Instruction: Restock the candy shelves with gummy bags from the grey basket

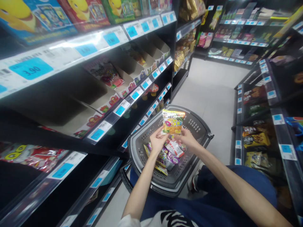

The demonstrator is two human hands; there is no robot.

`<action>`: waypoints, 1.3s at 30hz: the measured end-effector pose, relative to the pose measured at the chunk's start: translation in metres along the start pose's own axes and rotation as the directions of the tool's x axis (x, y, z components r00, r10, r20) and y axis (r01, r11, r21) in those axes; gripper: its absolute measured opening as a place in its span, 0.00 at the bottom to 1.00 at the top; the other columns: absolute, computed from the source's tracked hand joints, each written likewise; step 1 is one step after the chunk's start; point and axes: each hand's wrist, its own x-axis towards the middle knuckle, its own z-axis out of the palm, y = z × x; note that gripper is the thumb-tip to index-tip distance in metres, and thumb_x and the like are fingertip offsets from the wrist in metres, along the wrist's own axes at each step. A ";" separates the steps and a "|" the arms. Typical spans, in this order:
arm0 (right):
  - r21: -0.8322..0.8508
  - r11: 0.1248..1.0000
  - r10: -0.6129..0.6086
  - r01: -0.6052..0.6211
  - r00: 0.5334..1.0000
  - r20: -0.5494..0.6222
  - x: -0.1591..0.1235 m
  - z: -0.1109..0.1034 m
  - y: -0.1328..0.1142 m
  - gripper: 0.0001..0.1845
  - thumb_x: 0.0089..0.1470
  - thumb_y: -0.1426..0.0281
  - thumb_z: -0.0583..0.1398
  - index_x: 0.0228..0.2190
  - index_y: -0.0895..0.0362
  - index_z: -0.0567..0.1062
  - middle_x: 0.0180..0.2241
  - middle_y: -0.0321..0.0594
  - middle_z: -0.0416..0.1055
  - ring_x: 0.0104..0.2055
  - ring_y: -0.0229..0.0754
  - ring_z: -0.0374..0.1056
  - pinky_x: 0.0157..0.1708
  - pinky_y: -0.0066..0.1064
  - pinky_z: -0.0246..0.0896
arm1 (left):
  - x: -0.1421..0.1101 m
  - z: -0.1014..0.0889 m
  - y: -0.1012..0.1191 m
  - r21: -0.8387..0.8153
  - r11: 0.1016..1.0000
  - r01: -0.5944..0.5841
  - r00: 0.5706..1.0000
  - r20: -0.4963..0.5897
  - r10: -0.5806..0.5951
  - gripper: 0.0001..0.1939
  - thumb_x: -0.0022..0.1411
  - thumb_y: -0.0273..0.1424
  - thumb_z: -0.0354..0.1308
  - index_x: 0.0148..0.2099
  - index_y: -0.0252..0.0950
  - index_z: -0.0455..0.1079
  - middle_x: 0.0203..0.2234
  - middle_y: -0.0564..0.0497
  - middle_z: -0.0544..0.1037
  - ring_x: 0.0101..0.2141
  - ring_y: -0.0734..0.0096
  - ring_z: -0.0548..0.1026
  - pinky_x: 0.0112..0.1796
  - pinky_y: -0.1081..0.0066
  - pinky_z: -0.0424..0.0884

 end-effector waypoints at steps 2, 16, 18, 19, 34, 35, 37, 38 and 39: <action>0.015 1.000 0.012 -0.012 1.000 0.005 0.000 0.000 0.000 0.24 0.38 0.67 0.70 0.41 0.58 0.76 0.32 0.40 0.79 0.21 0.35 0.67 0.20 0.25 0.58 | 0.000 0.000 0.001 0.003 1.000 0.000 1.000 -0.002 0.000 0.36 0.38 0.29 0.77 0.53 0.31 0.76 0.48 0.38 0.80 0.37 0.62 0.83 0.42 0.68 0.80; -0.128 0.977 -0.169 0.173 0.985 0.042 0.001 -0.005 0.007 0.20 0.47 0.68 0.63 0.45 0.60 0.76 0.38 0.43 0.80 0.28 0.41 0.73 0.28 0.29 0.65 | -0.003 0.003 0.002 0.031 0.997 -0.064 0.998 0.027 0.063 0.34 0.45 0.30 0.75 0.56 0.38 0.74 0.56 0.42 0.75 0.48 0.61 0.78 0.44 0.72 0.75; -0.352 0.897 -0.289 0.267 0.957 -0.009 -0.001 -0.004 0.009 0.17 0.53 0.68 0.60 0.44 0.58 0.77 0.38 0.42 0.80 0.31 0.44 0.74 0.32 0.32 0.66 | -0.003 0.003 0.003 -0.023 0.999 -0.043 0.995 0.088 0.045 0.32 0.48 0.34 0.74 0.56 0.38 0.73 0.58 0.43 0.73 0.56 0.57 0.73 0.52 0.69 0.72; -0.506 0.804 -0.378 0.313 0.925 -0.028 -0.003 -0.004 0.011 0.15 0.55 0.69 0.59 0.44 0.58 0.78 0.38 0.43 0.80 0.33 0.45 0.74 0.34 0.32 0.65 | -0.003 0.004 0.003 -0.072 0.997 -0.008 0.991 0.133 0.018 0.32 0.50 0.37 0.73 0.57 0.38 0.73 0.58 0.43 0.73 0.58 0.55 0.71 0.55 0.67 0.70; -0.674 -0.351 -0.675 0.650 0.323 0.663 -0.017 0.002 0.025 0.11 0.67 0.74 0.55 0.38 0.60 0.77 0.38 0.42 0.76 0.41 0.44 0.66 0.37 0.35 0.58 | -0.012 0.010 0.016 -0.461 0.817 0.345 0.937 0.226 -0.268 0.43 0.53 0.67 0.54 0.54 0.37 0.74 0.54 0.45 0.77 0.63 0.51 0.67 0.59 0.58 0.68; -0.672 -0.341 -0.679 0.657 0.323 0.660 -0.017 0.002 0.025 0.10 0.67 0.74 0.55 0.38 0.60 0.77 0.38 0.43 0.76 0.42 0.45 0.66 0.37 0.35 0.58 | -0.012 0.010 0.015 -0.473 0.810 0.347 0.936 0.224 -0.271 0.42 0.54 0.66 0.53 0.54 0.37 0.74 0.54 0.45 0.77 0.62 0.51 0.67 0.59 0.59 0.68; -0.668 -0.330 -0.690 0.667 0.313 0.653 -0.017 0.002 0.025 0.09 0.67 0.75 0.55 0.39 0.60 0.76 0.41 0.44 0.76 0.44 0.46 0.67 0.38 0.36 0.60 | -0.013 0.009 0.014 -0.497 0.787 0.365 0.931 0.215 -0.295 0.40 0.58 0.65 0.51 0.54 0.36 0.75 0.53 0.44 0.78 0.62 0.52 0.68 0.59 0.59 0.68; -0.672 -0.314 -0.704 0.671 0.311 0.639 -0.016 0.002 0.025 0.09 0.66 0.75 0.55 0.39 0.60 0.76 0.43 0.44 0.76 0.45 0.47 0.67 0.39 0.37 0.61 | -0.014 0.009 0.014 -0.511 0.772 0.378 0.926 0.210 -0.314 0.40 0.60 0.64 0.50 0.54 0.35 0.75 0.53 0.44 0.78 0.62 0.52 0.68 0.58 0.59 0.68; -0.683 -0.279 -0.727 0.675 0.315 0.609 -0.016 0.002 0.025 0.08 0.66 0.76 0.56 0.39 0.59 0.76 0.44 0.44 0.77 0.47 0.47 0.67 0.41 0.38 0.62 | -0.015 0.009 0.015 -0.528 0.754 0.391 0.920 0.207 -0.332 0.39 0.61 0.63 0.49 0.55 0.34 0.74 0.53 0.43 0.78 0.61 0.52 0.68 0.58 0.59 0.68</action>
